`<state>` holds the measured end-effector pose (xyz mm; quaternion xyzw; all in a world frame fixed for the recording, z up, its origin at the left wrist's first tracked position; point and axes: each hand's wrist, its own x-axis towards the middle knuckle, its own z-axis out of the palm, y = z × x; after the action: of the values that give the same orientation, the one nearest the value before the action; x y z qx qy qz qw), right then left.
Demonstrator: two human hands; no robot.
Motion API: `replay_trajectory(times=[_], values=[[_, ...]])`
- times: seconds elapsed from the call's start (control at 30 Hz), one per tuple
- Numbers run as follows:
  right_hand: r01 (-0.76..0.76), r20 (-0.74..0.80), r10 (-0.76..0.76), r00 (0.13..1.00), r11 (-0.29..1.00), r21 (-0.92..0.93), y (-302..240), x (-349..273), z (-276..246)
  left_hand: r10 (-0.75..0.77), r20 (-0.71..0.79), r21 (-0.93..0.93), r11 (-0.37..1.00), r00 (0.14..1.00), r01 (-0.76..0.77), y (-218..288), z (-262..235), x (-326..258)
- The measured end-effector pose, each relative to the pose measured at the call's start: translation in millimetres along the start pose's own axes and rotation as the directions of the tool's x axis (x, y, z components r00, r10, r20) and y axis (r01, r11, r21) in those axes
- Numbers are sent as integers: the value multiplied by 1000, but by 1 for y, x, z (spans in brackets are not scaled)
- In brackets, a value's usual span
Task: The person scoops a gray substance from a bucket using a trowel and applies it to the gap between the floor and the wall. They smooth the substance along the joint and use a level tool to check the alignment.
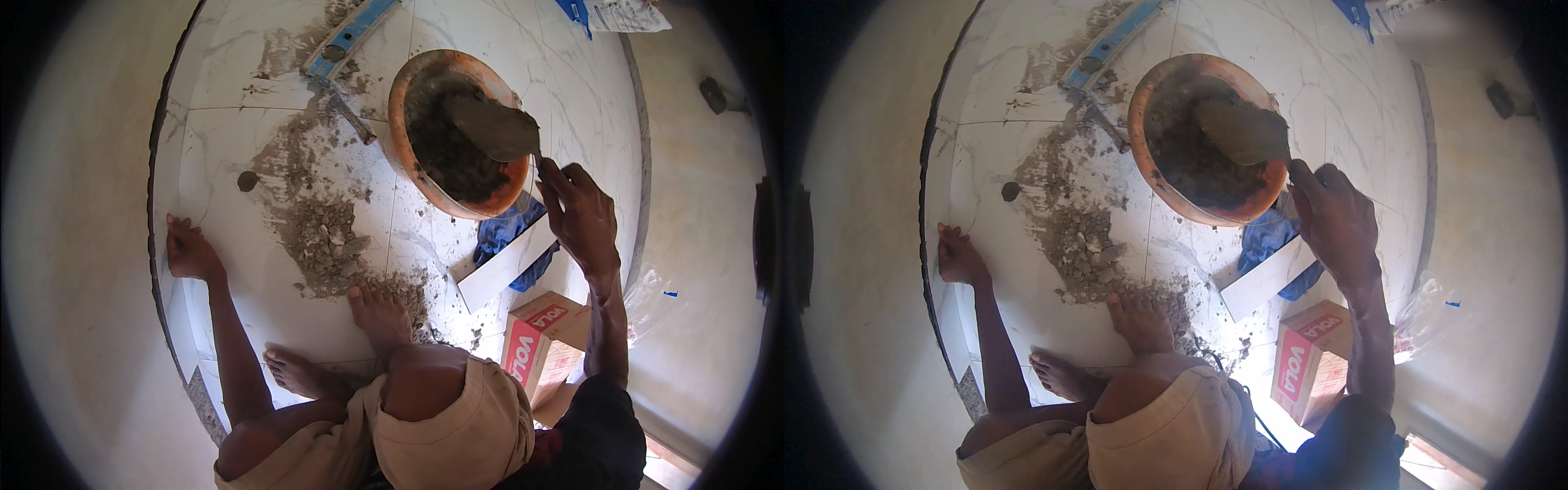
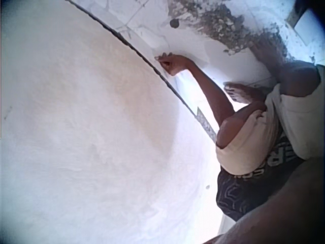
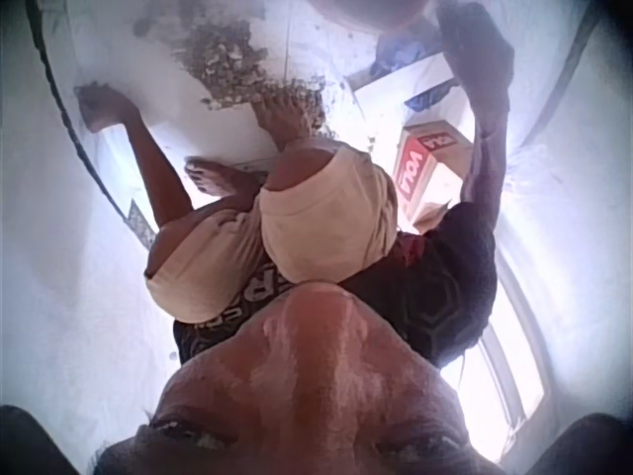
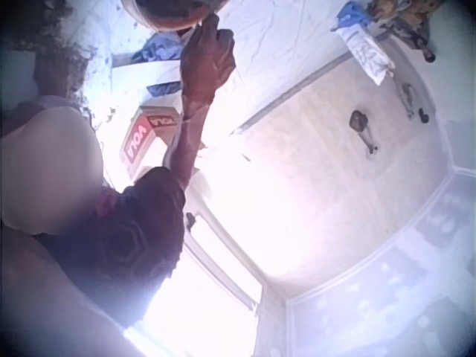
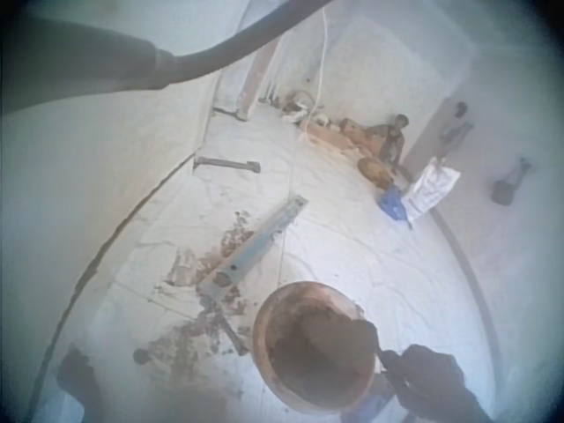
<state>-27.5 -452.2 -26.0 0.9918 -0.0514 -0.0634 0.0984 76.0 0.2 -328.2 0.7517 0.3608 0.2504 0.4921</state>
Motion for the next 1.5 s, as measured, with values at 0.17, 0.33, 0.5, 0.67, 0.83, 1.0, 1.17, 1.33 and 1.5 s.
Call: replay_trajectory(times=[0.17,0.33,0.5,0.67,0.83,1.0,1.17,1.33,1.5], values=[[235,-64,-251,966,953,-192,4,24,9,26,18,88,996,1000,-27,9,0,-4],[304,-14,-324,946,901,-308,11,48,18,29,11,124,992,1000,-30,10,1,-5],[346,-22,-372,928,882,-319,14,67,25,74,12,119,990,997,-75,9,0,-5],[368,96,-355,930,885,-285,20,78,31,14,-1,61,998,1000,-14,10,0,-6],[470,55,-468,882,865,-175,35,90,36,3,-13,71,997,1000,-2,15,2,-9],[467,80,-461,884,875,-128,43,95,41,51,-9,127,991,999,-49,14,1,-7],[499,35,-497,867,865,-59,50,95,45,77,-8,147,986,997,-75,11,2,-5],[569,-103,-569,816,822,-38,44,95,50,99,4,191,977,995,-98,16,2,-9],[526,-60,-523,850,841,128,53,93,41,82,-2,154,985,997,-81,19,0,-10]])
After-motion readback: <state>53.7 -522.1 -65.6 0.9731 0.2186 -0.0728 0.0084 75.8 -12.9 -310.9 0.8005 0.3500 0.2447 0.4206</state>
